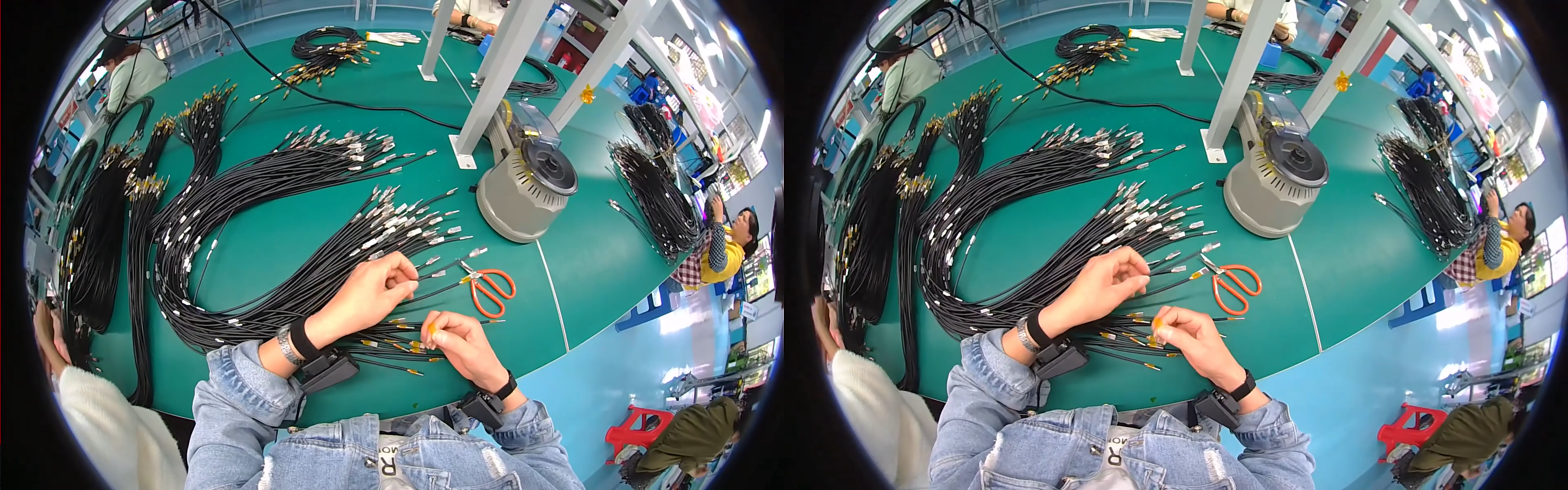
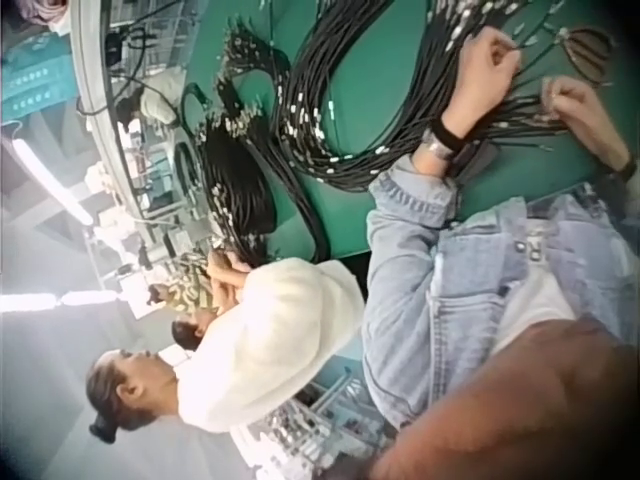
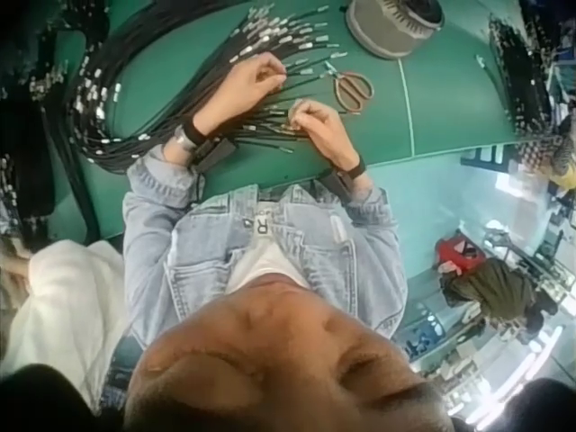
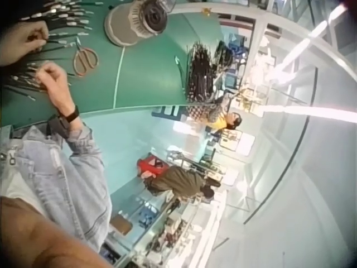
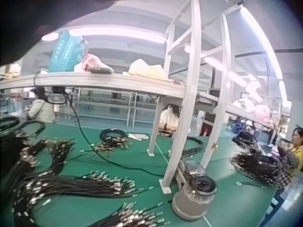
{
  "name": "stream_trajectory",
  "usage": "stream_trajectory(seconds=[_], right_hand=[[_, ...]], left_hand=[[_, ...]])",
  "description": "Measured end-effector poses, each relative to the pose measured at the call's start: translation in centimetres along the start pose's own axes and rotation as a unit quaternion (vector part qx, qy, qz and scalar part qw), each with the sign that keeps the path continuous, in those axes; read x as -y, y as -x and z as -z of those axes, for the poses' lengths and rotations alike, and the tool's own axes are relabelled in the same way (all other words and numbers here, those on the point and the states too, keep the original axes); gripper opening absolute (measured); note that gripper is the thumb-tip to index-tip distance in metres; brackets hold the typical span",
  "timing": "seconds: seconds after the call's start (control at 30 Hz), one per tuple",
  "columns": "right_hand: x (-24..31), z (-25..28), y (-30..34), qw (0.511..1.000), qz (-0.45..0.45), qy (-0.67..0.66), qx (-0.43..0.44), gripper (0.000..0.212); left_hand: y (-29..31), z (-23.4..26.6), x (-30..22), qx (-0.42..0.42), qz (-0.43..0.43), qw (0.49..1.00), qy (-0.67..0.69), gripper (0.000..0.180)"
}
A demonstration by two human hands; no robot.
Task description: The person picks up a cable from a pile, slides a small yellow component onto the connector, and presses it into place before setting it down. This process is repeated with several more cables throughout the video.
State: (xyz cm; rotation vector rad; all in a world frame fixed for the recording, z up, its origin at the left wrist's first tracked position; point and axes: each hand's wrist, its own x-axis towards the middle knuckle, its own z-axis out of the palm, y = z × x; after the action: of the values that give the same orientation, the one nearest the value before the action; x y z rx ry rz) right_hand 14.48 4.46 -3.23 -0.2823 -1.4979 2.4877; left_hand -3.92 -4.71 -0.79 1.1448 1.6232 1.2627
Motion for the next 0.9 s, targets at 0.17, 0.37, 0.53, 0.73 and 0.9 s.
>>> stream_trajectory(seconds=[0.17, 0.37, 0.53, 0.73, 0.9], right_hand=[[3.3, -0.9, 1.9, 0.996, 0.084, 0.015, -0.019, 0.011], [6.2, -1.3, 2.5, 0.974, 0.153, 0.083, -0.145, 0.010], [6.1, -0.7, 2.9, 0.935, 0.135, 0.212, -0.249, 0.009], [5.1, -0.8, 2.5, 0.931, 0.121, 0.211, -0.270, 0.010], [5.2, -0.6, 2.4, 0.939, 0.093, 0.204, -0.262, 0.010]], left_hand=[[-1.1, -2.1, -2.3, -0.016, -0.054, 0.997, -0.053, 0.020], [-2.1, -5.1, -3.4, -0.088, -0.164, 0.978, -0.093, 0.018], [-1.7, -6.4, -3.3, -0.175, -0.330, 0.897, -0.237, 0.020], [-1.0, -6.6, -2.6, -0.197, -0.402, 0.828, -0.337, 0.023], [-0.8, -6.6, -2.6, -0.184, -0.403, 0.827, -0.345, 0.029]])
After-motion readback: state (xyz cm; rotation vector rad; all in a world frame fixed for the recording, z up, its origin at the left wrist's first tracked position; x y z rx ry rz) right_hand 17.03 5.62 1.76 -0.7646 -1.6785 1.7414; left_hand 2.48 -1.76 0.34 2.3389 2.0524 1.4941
